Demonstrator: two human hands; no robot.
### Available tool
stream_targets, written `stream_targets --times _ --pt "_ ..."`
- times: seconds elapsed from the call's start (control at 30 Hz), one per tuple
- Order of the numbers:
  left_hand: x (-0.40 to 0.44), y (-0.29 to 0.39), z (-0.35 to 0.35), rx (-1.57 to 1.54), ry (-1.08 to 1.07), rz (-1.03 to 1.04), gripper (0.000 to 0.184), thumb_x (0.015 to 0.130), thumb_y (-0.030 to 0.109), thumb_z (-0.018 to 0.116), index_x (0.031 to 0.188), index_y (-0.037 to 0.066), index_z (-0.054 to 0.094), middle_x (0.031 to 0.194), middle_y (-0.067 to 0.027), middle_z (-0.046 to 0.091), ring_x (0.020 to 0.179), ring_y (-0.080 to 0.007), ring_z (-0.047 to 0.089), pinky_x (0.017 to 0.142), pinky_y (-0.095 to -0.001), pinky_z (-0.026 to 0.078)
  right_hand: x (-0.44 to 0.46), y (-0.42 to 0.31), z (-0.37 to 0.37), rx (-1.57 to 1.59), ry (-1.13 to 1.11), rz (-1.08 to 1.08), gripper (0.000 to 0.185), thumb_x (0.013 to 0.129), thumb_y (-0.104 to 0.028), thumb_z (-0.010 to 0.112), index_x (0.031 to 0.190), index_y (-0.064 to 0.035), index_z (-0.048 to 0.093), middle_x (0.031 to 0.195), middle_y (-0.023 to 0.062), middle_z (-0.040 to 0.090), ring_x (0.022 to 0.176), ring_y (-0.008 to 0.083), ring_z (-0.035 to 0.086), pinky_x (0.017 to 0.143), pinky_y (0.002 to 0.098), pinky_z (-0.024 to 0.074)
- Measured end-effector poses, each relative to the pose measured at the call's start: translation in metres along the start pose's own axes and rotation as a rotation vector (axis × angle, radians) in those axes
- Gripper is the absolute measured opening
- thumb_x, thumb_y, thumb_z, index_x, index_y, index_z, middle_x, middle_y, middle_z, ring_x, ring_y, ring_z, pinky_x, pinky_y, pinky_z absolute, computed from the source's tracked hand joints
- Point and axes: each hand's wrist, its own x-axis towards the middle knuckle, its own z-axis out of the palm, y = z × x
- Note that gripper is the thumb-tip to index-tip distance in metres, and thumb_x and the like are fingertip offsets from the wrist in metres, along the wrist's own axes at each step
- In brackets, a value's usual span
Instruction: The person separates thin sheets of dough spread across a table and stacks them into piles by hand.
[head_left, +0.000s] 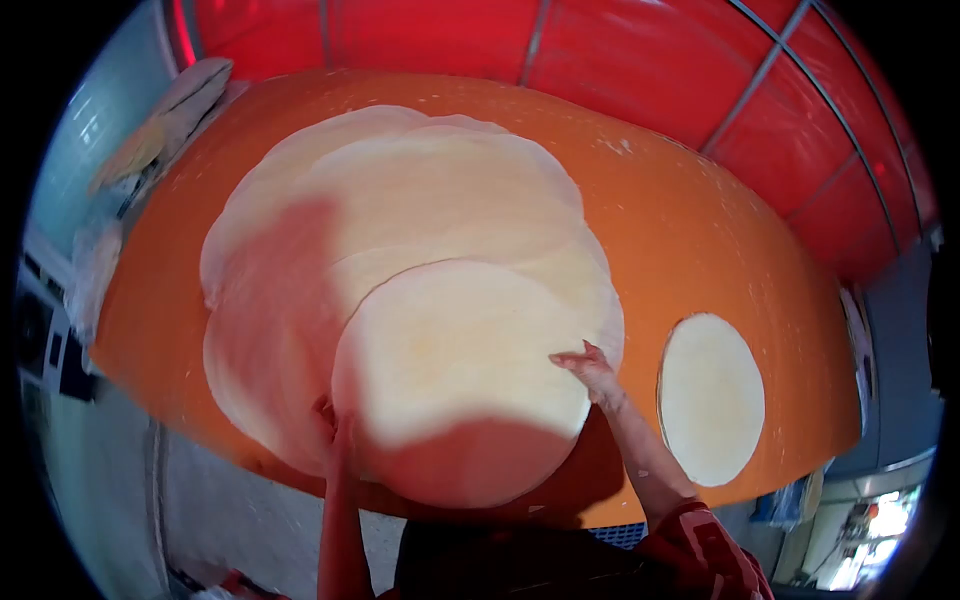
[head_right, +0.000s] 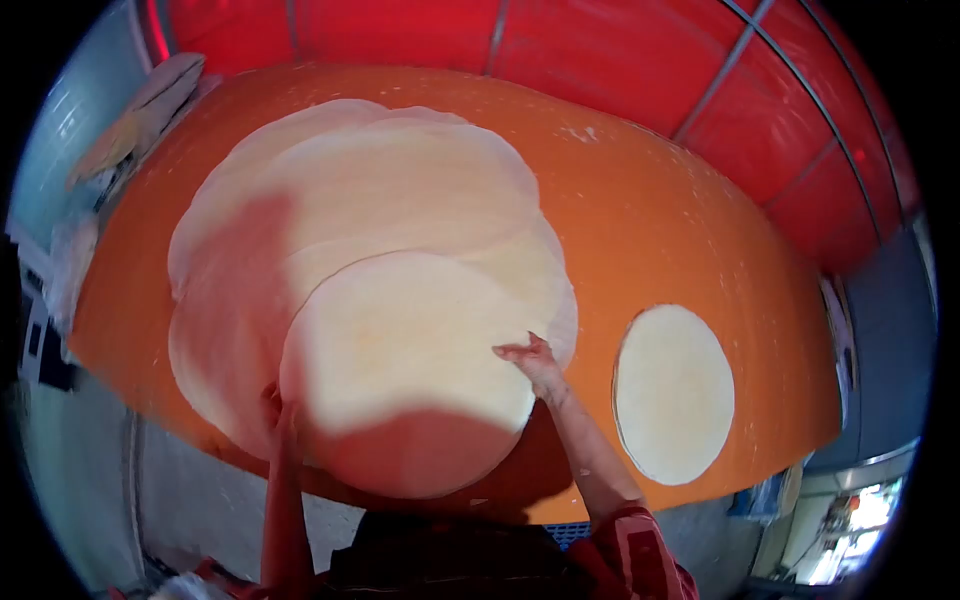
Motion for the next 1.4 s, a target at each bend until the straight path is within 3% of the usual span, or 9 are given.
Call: stream_targets --times 0.07,0.17,0.23,0.33,0.5,0.7,1.0,1.23,1.4 --pt "0.008 -0.033 -0.019 0.71 0.026 0.25 0.04 0.074 0.004 0.047 0.112 0.002 0.034 0.105 -0.0094 0.045 0.095 -0.0166 0.044 0.077 -0.0251 0.038 -0.006 0.004 0.002 -0.018 -0.03 -0.035 0.071 0.066 -0.015 0.067 0.118 0.0103 0.025 0.086 0.0102 0.059 0.085 0.0139 0.054 0.075 0.0244 0.0426" --pt "-0.007 -0.012 -0.025 0.497 0.022 0.102 0.038 0.074 0.005 0.047 0.11 0.001 0.037 0.105 -0.01 0.045 0.093 -0.0172 0.045 0.076 -0.0256 0.039 -0.006 0.0 -0.001 -0.066 -0.093 -0.048 0.081 0.07 -0.012 0.064 0.122 0.0125 0.006 0.091 0.0106 0.058 0.084 0.0155 0.055 0.081 0.0239 0.0394" --pt "-0.013 0.016 -0.014 0.275 0.016 -0.046 0.036 0.075 0.007 0.047 0.109 0.0 0.039 0.105 -0.0106 0.045 0.092 -0.0178 0.046 0.076 -0.0261 0.039 0.022 0.038 -0.002 0.375 -0.135 0.051 0.075 0.069 -0.016 0.065 0.12 0.0115 0.017 0.084 0.0114 0.059 0.078 0.016 0.056 0.076 0.0225 0.0415" --pt "-0.02 0.027 -0.013 0.257 -0.203 -0.132 0.034 0.074 0.006 0.047 0.106 -0.003 0.042 0.104 -0.0117 0.046 0.092 -0.0195 0.047 0.076 -0.0286 0.041 0.0 0.038 0.007 -0.334 0.041 -0.319 0.064 0.067 -0.016 0.059 0.12 0.0035 0.027 0.075 0.0124 0.058 0.067 0.017 0.056 0.064 0.0255 0.0459" --pt "-0.051 0.066 0.049 0.238 -0.255 -0.181 0.035 0.071 0.002 0.048 0.106 -0.003 0.044 0.1 -0.0118 0.051 0.09 -0.0202 0.049 0.075 -0.0301 0.042 -0.046 0.011 -0.019 -0.016 0.06 -0.629 0.048 0.066 -0.006 0.053 0.112 -0.0007 0.042 0.083 0.0145 0.058 0.081 0.0228 0.055 0.072 0.0326 0.0443" --pt "-0.104 0.075 0.229 0.187 -0.527 0.025 0.037 0.068 -0.006 0.05 0.104 -0.002 0.045 0.1 -0.01 0.051 0.087 -0.0178 0.05 0.073 -0.0263 0.042 -0.076 0.0 -0.215 -0.015 0.232 -0.594 0.028 0.071 -0.009 0.057 0.098 -0.003 0.053 0.072 0.0072 0.059 0.068 0.008 0.052 0.061 0.0245 0.0442" --pt "-0.238 -0.078 0.389 -0.123 -0.696 -0.441 0.033 0.068 -0.007 0.053 0.098 0.003 0.048 0.086 -0.0036 0.052 0.071 -0.0118 0.05 0.063 -0.0241 0.045 -0.112 0.102 -0.469 0.351 0.314 -0.221 0.042 0.064 0.001 0.062 0.103 0.0024 0.049 0.091 0.0104 0.057 0.079 0.0169 0.055 0.073 0.027 0.0448" --pt "-0.257 -0.112 0.374 0.433 -0.699 -0.283 0.029 0.068 -0.002 0.057 0.094 0.001 0.047 0.082 -0.0038 0.049 0.07 -0.0136 0.048 0.061 -0.0247 0.042 -0.095 0.165 -0.479 0.385 0.301 -0.052 0.05 0.059 -0.004 0.067 0.103 0.002 0.044 0.084 0.0085 0.053 0.077 0.0155 0.052 0.07 0.0268 0.0434" --pt "-0.254 -0.11 0.369 0.985 -0.511 0.098 0.043 0.068 0.003 0.055 0.107 -0.004 0.037 0.1 -0.0155 0.045 0.091 -0.0264 0.045 0.078 -0.0354 0.037 -0.114 0.176 -0.464 0.22 0.75 -0.315 0.048 0.063 -0.006 0.065 0.104 0.0039 0.042 0.091 0.0106 0.052 0.087 0.019 0.051 0.073 0.0286 0.0423"
